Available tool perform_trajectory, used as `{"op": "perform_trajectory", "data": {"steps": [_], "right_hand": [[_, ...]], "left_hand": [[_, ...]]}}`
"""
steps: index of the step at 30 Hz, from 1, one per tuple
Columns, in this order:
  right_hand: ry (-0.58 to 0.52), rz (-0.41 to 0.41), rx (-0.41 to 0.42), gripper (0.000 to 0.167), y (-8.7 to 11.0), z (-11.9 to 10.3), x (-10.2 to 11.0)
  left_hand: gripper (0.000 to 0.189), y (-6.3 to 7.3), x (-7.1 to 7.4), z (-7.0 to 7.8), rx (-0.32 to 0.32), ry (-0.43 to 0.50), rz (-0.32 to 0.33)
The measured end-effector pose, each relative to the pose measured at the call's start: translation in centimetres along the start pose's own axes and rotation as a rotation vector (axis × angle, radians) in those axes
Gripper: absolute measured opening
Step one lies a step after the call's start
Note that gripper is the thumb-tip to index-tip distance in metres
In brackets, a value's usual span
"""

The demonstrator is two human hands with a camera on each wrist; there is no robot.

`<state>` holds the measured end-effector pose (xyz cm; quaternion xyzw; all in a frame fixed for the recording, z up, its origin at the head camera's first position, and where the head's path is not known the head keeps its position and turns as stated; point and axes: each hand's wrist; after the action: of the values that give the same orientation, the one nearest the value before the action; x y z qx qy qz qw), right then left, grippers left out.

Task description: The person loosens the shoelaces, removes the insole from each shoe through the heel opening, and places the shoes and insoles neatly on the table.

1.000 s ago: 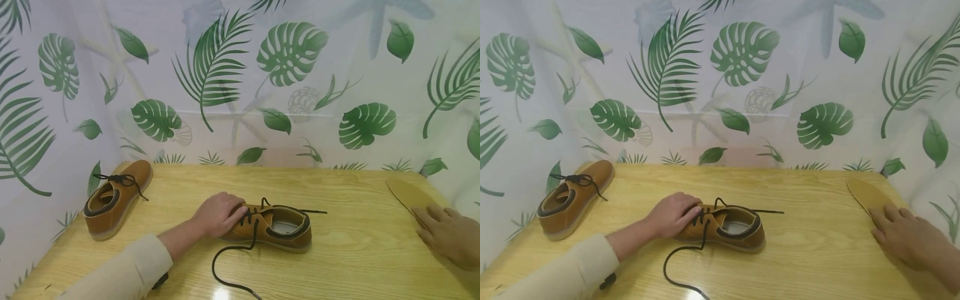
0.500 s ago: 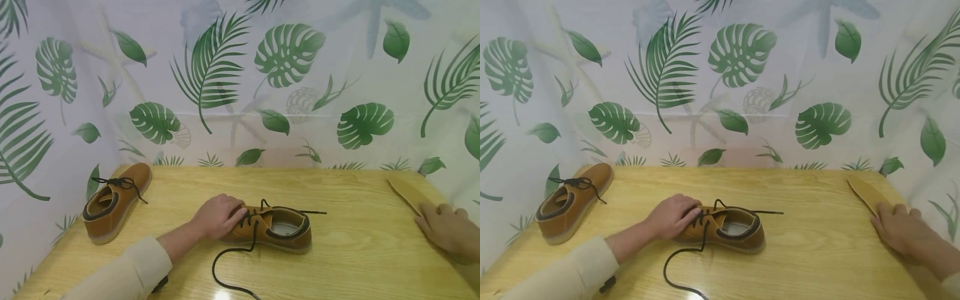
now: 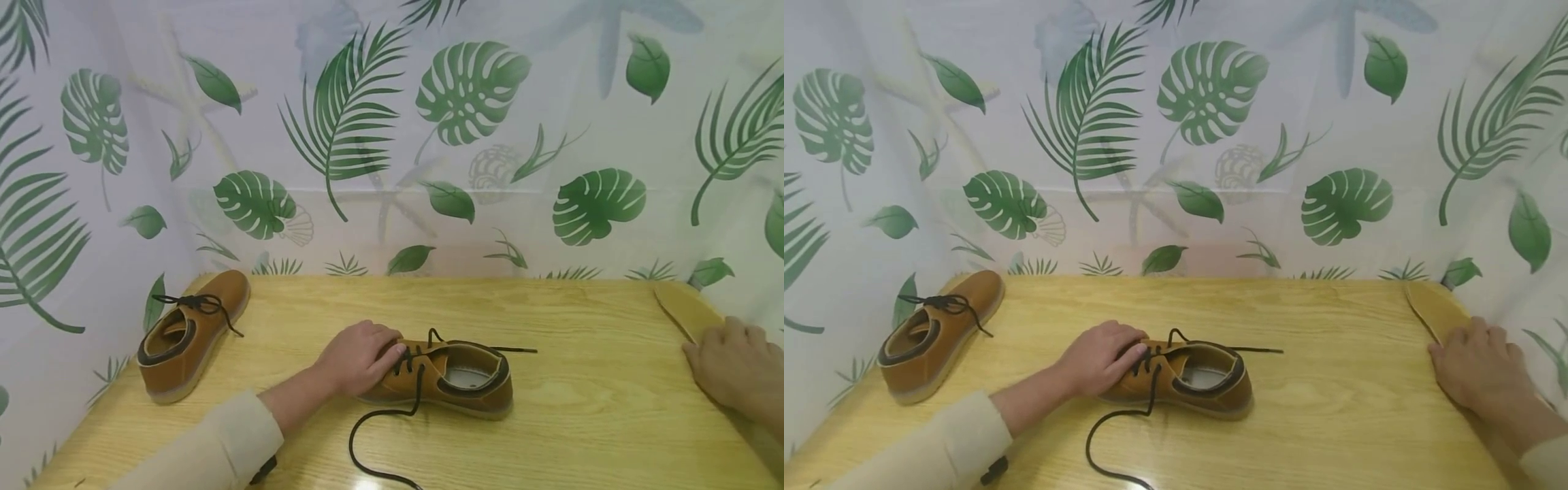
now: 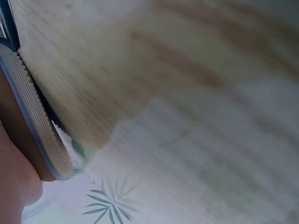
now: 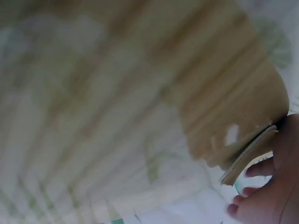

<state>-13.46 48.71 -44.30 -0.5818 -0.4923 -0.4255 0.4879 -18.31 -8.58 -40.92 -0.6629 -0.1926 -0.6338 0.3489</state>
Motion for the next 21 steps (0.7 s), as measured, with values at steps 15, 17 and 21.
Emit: {"op": "perform_trajectory", "data": {"steps": [15,17,21], "right_hand": [[-0.377,-0.102,0.118,0.053,-0.7,0.2,-0.7],[-0.379,-0.093,0.103,0.054,-0.5,0.1,-0.8],[-0.351,-0.050,0.130,0.051,-0.2,-0.1,-1.7]], "left_hand": [[0.044,0.6,-0.4,0.0,-0.019,0.025,0.025],[0.045,0.5,-0.3,0.0,-0.027,0.022,0.028],[0.045,0.3,-0.1,-0.1,-0.032,0.017,0.014]]}}
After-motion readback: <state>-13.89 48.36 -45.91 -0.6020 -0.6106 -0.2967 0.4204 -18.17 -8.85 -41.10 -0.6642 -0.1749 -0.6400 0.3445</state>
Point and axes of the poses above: each hand's wrist, its own y-axis away from the middle knuckle, its own x-axis out of the back of the hand, z = x × y, and after that the axes turned 11 degrees about -y, right-handed
